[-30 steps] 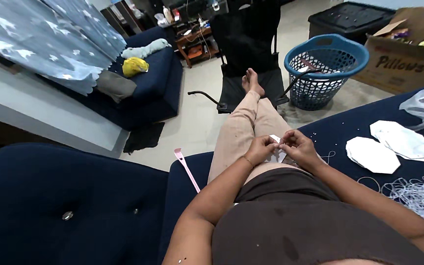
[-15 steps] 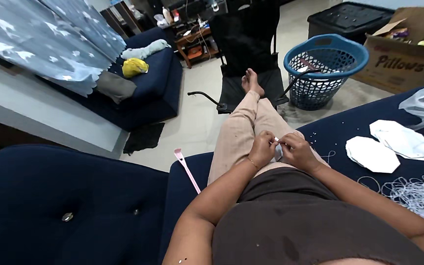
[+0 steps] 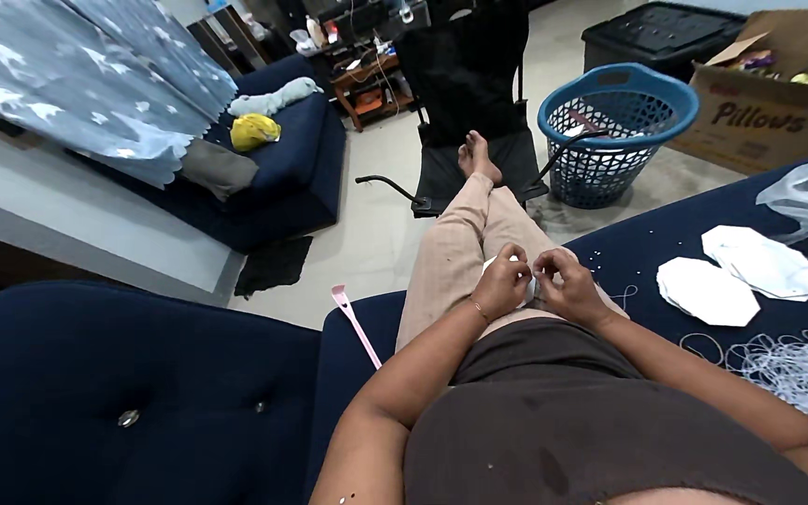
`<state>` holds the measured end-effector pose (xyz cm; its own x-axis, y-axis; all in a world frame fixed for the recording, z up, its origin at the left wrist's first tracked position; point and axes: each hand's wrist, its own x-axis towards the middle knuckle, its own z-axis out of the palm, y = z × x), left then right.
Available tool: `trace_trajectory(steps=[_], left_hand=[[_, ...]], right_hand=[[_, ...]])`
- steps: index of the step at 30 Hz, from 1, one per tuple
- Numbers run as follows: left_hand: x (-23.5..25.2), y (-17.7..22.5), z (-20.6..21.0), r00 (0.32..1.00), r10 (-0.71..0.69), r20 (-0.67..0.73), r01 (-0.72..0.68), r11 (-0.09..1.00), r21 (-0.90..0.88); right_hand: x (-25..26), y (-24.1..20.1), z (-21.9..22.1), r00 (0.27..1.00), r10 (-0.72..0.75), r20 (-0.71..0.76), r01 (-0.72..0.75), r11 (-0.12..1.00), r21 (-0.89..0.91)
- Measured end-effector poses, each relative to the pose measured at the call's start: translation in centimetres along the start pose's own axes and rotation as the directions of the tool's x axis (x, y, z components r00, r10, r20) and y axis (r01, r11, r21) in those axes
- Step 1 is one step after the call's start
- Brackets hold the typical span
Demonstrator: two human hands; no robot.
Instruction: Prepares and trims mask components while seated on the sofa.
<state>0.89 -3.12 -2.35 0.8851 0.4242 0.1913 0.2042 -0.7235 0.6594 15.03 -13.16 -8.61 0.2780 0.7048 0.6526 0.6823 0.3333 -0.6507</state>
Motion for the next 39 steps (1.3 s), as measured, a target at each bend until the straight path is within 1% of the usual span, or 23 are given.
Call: trace_trajectory(steps=[3, 6, 7, 9, 11, 13, 16, 18, 24, 29, 32, 34, 35, 36, 37, 38, 39], left_hand=[[-0.2, -0.5, -0.5, 0.997, -0.083, -0.01, 0.078, 0.972, -0.222], [-0.3, -1.2, -0.5, 0.992, -0.127, -0.001, 0.112, 0.883, -0.456], [-0.3, -1.3, -0.5, 0.99, -0.139, 0.008, 0.124, 0.85, -0.512], [-0.3, -1.4, -0.5, 0.987, -0.161, 0.021, 0.145, 0.815, -0.561], [-0.3, -1.4, -0.4, 0.984, -0.174, 0.028, 0.158, 0.803, -0.575], [-0.2, -1.3, -0.3, 0.982, -0.185, 0.022, 0.165, 0.81, -0.563], [-0.2, -1.0, -0.4, 0.972, -0.233, 0.005, 0.201, 0.825, -0.528], [-0.2, -0.9, -0.3, 0.965, -0.263, -0.012, 0.221, 0.832, -0.509], [-0.2, -0.6, -0.3, 0.969, -0.243, -0.034, 0.208, 0.885, -0.416], [-0.1, -0.4, -0.3, 0.971, -0.236, -0.026, 0.215, 0.92, -0.328], [0.0, -0.1, -0.4, 0.97, -0.241, -0.013, 0.223, 0.917, -0.329], [0.0, 0.1, -0.6, 0.968, -0.252, 0.002, 0.238, 0.914, -0.329], [0.0, 0.0, -0.7, 0.965, -0.26, 0.001, 0.246, 0.912, -0.329], [0.0, -0.2, -0.7, 0.962, -0.273, -0.004, 0.257, 0.909, -0.328], [0.0, -0.5, -0.8, 0.958, -0.288, -0.01, 0.269, 0.906, -0.326], [0.0, -0.7, -0.9, 0.954, -0.298, -0.022, 0.276, 0.907, -0.317], [0.0, -0.9, -0.9, 0.952, -0.305, -0.032, 0.282, 0.911, -0.302]], right_hand=[[0.1, 0.2, 0.0, 0.999, 0.039, 0.015, -0.04, 0.993, 0.115], [0.3, 0.2, 0.0, 0.994, 0.101, 0.037, -0.107, 0.951, 0.289], [0.3, 0.1, 0.0, 0.991, 0.126, 0.041, -0.132, 0.932, 0.339], [0.3, -0.1, -0.1, 0.985, 0.165, 0.049, -0.171, 0.907, 0.385], [0.2, -0.1, -0.2, 0.983, 0.18, 0.041, -0.183, 0.915, 0.36], [0.0, 0.1, -0.1, 0.986, 0.167, 0.027, -0.167, 0.94, 0.298], [-0.1, 0.0, -0.2, 0.998, 0.06, 0.005, -0.06, 0.986, 0.158], [-0.1, -0.2, -0.3, 1.0, -0.01, 0.005, 0.01, 0.997, 0.073], [0.1, -0.3, -0.1, 0.993, -0.118, -0.006, 0.118, 0.99, -0.08], [0.3, -0.5, 0.0, 0.974, -0.224, 0.019, 0.222, 0.944, -0.246], [0.5, -0.5, 0.1, 0.974, -0.223, 0.023, 0.221, 0.938, -0.266], [0.3, -0.3, 0.1, 0.988, -0.153, 0.005, 0.15, 0.964, -0.219], [0.1, -0.3, 0.1, 0.997, -0.073, 0.005, 0.073, 0.984, -0.16], [0.0, -0.4, -0.1, 0.999, 0.036, 0.018, -0.034, 0.996, -0.078], [-0.1, -0.6, -0.4, 0.985, 0.165, 0.051, -0.167, 0.985, 0.038], [0.0, -0.8, -0.7, 0.953, 0.284, 0.104, -0.299, 0.935, 0.188], [0.2, -1.0, -1.1, 0.915, 0.361, 0.18, -0.403, 0.844, 0.353]])
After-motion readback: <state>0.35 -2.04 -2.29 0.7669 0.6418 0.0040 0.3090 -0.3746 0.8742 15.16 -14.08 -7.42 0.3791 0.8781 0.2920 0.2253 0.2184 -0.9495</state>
